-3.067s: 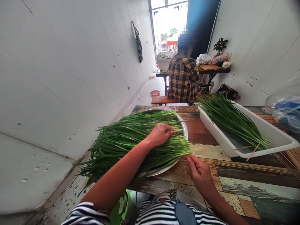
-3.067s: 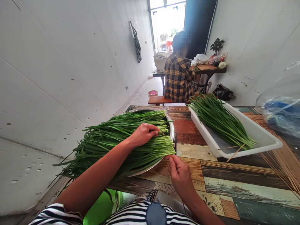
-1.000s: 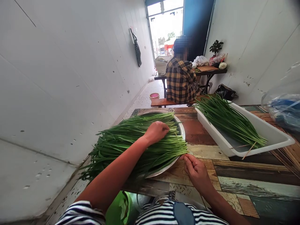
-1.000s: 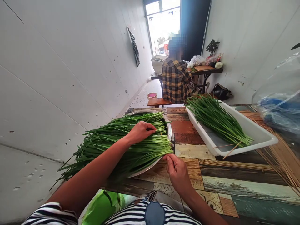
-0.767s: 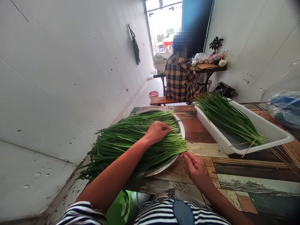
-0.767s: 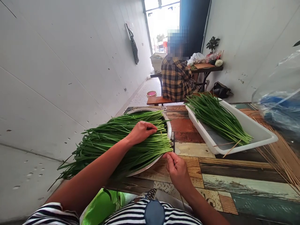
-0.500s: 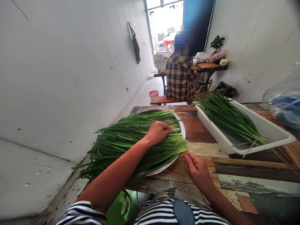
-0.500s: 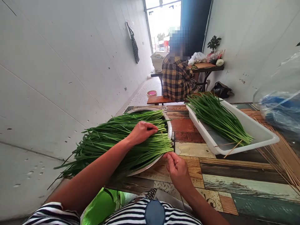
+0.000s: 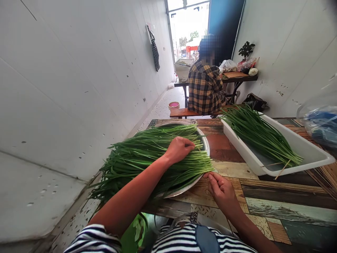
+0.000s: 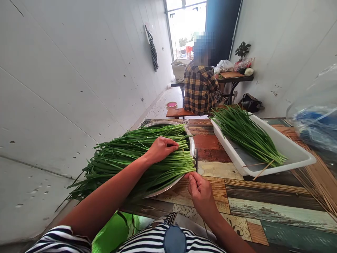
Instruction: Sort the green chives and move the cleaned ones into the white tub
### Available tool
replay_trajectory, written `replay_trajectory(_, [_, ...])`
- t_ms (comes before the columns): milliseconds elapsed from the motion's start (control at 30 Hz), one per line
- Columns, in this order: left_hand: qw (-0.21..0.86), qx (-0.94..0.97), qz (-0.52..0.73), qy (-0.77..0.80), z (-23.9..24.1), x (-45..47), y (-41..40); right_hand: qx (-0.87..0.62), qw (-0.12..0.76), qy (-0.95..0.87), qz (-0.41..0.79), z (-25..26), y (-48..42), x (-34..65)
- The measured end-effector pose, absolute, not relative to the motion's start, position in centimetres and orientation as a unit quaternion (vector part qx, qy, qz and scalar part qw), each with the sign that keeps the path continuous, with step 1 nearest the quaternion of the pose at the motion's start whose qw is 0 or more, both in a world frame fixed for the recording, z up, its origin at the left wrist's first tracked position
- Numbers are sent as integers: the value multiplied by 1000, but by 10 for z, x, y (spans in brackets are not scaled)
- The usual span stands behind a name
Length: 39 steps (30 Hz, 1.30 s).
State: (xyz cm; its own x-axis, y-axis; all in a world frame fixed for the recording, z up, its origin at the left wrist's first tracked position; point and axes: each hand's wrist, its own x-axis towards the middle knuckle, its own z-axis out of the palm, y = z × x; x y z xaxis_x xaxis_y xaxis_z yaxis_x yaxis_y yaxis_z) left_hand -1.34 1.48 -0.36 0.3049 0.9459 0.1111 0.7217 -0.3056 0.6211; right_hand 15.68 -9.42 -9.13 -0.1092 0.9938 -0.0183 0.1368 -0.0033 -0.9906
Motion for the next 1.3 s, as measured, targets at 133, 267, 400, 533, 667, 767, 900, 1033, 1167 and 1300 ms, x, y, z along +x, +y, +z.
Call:
replay_trajectory(133, [246, 767, 242, 541, -4, -14, 15, -506, 437, -551, 500, -93, -94, 157])
replay_trajectory(267, [247, 767, 243, 540, -5, -14, 15, -503, 437, -551, 502, -92, -94, 157])
replay_trajectory(400, [254, 769, 239, 536, -6, -14, 16, -506, 437, -557, 493, -91, -94, 156])
replay_trajectory(533, [254, 768, 234, 539, -5, -14, 15, -506, 433, -563, 490, -91, -94, 156])
replay_trajectory(667, [252, 775, 226, 533, -4, -12, 15, -508, 433, -568, 482, -89, -94, 157])
replay_trajectory(767, [253, 779, 224, 529, -5, -12, 16, -514, 431, -571, 474, -89, -94, 157])
replay_trajectory(900, [249, 781, 225, 527, -7, -12, 17, -511, 432, -565, 482, -90, -93, 157])
replay_trajectory(1033, [244, 815, 194, 488, 2, -12, 14, -518, 429, -566, 477, -88, -93, 157])
replay_trajectory(1167, [263, 848, 147, 435, 16, -16, 10, -531, 422, -580, 450, -86, -93, 156])
replay_trajectory(1300, [293, 826, 152, 456, 16, -20, 13, -520, 432, -593, 437, -86, -94, 157])
